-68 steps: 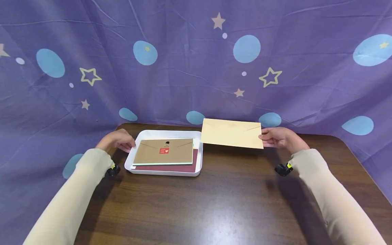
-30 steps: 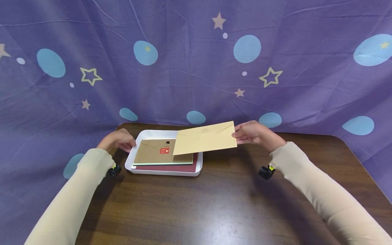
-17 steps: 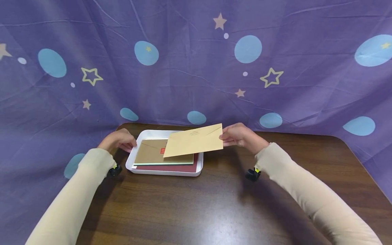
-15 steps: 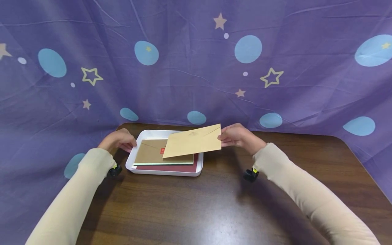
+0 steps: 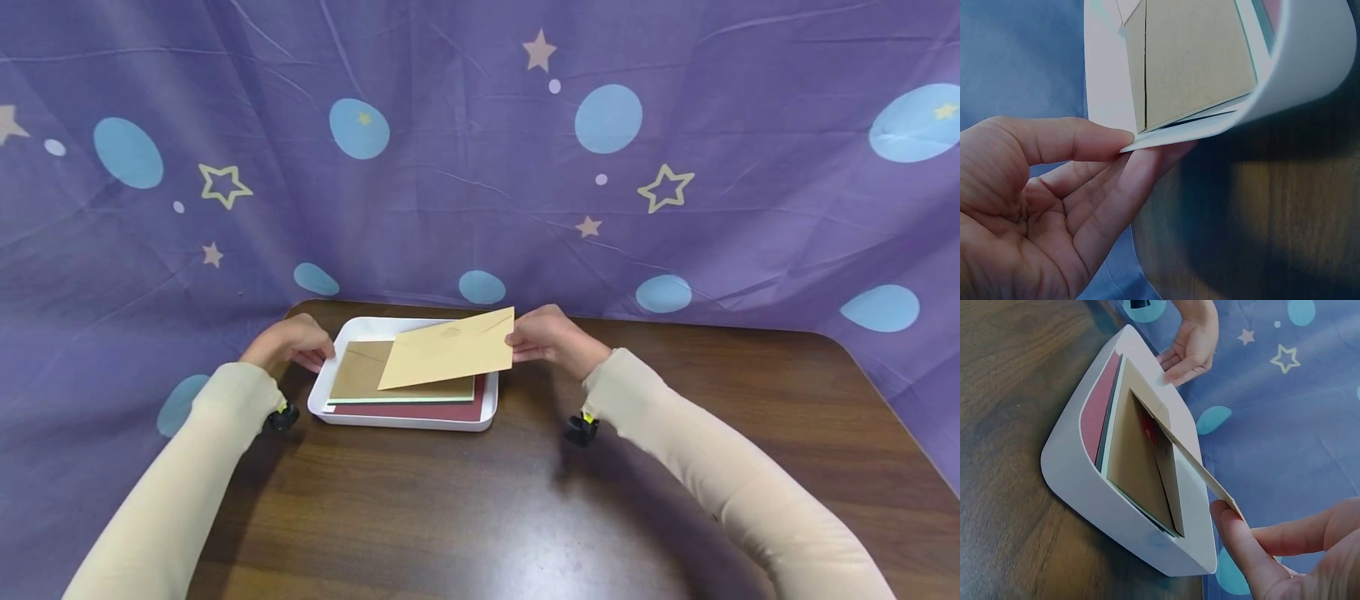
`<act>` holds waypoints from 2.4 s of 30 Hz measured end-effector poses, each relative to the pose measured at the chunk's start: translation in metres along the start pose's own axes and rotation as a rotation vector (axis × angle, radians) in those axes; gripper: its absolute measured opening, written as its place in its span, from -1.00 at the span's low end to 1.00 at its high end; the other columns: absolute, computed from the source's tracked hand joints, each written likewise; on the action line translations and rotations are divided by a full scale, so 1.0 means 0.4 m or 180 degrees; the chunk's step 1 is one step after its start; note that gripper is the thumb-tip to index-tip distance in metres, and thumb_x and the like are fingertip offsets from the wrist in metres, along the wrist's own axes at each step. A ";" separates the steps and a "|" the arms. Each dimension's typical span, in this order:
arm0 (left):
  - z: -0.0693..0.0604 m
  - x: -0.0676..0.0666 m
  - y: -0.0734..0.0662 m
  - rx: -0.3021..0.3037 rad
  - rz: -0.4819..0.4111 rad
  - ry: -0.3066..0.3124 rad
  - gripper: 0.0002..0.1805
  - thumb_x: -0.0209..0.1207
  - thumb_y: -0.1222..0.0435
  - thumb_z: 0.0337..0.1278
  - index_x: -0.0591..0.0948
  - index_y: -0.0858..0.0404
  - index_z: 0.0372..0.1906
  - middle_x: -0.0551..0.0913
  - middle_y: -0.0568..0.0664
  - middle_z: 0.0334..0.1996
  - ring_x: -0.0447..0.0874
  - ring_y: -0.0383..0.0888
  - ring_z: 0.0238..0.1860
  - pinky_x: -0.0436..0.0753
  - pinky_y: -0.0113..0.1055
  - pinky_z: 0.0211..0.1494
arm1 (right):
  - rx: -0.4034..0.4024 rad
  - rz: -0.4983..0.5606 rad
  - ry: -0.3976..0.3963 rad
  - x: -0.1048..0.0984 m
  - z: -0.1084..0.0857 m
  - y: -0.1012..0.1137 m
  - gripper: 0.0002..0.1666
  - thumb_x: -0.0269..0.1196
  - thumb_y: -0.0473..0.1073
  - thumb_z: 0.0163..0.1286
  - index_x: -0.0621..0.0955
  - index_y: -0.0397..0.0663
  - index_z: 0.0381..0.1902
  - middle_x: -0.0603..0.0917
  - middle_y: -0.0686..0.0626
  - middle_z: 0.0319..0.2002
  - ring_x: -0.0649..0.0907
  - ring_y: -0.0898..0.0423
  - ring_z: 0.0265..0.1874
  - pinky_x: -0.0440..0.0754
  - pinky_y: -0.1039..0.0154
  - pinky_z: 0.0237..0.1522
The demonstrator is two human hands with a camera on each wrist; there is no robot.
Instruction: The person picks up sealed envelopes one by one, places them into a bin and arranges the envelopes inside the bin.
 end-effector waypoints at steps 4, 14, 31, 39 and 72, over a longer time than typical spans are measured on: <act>-0.002 0.001 -0.001 -0.0002 0.0015 -0.0004 -0.92 0.11 0.54 0.01 0.54 0.47 -0.34 0.60 0.05 -0.55 0.64 -0.21 -0.60 0.81 -0.41 -0.42 | 0.0030 -0.0015 -0.0032 0.015 0.010 0.001 -0.71 0.16 -0.50 0.38 0.49 -0.48 0.04 0.68 0.02 -0.55 0.68 0.21 -0.56 0.79 0.38 -0.40; -0.004 0.000 -0.006 -0.0031 0.0048 -0.0007 -0.89 0.11 0.54 0.02 0.55 0.53 -0.31 0.59 0.05 -0.57 0.64 -0.22 -0.62 0.80 -0.41 -0.43 | 0.0026 -0.0140 -0.0086 0.033 0.015 0.011 -0.64 0.15 -0.47 0.40 0.49 -0.54 0.13 0.69 -0.01 -0.52 0.70 0.20 -0.53 0.83 0.32 -0.30; -0.002 0.000 -0.007 -0.0071 0.0048 -0.0005 -0.94 0.10 0.56 0.03 0.54 0.48 -0.35 0.58 0.03 -0.58 0.64 -0.21 -0.61 0.81 -0.42 -0.42 | 0.0211 -0.0512 -0.0229 0.052 0.034 0.036 -0.86 0.29 -0.54 0.28 0.55 -0.36 -0.26 0.65 -0.07 -0.59 0.69 0.15 -0.61 0.86 0.24 -0.30; -0.007 0.000 -0.009 -0.0063 0.0067 -0.0010 -0.90 0.10 0.54 0.04 0.54 0.52 -0.31 0.58 0.04 -0.57 0.63 -0.22 -0.61 0.80 -0.42 -0.43 | 0.0185 -0.0556 -0.0251 0.066 0.044 0.036 -0.69 0.29 -0.55 0.25 0.54 -0.51 -0.04 0.65 -0.09 -0.56 0.69 0.13 -0.59 0.87 0.22 -0.30; -0.008 -0.001 -0.006 -0.0079 0.0077 -0.0066 -0.93 0.12 0.55 0.01 0.51 0.46 -0.34 0.58 0.05 -0.53 0.64 -0.20 -0.58 0.81 -0.40 -0.41 | 0.0012 -0.1576 -0.0453 0.101 0.079 0.067 -0.69 0.43 -0.52 0.11 0.61 -0.54 -0.19 0.76 -0.31 -0.49 0.72 0.06 -0.68 0.87 0.15 -0.34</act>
Point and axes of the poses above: each hand's wrist, its own z-axis towards the middle knuckle, its own x-axis out of the palm, y = z × x, the point moved 9 cm from there along z, towards the middle knuckle
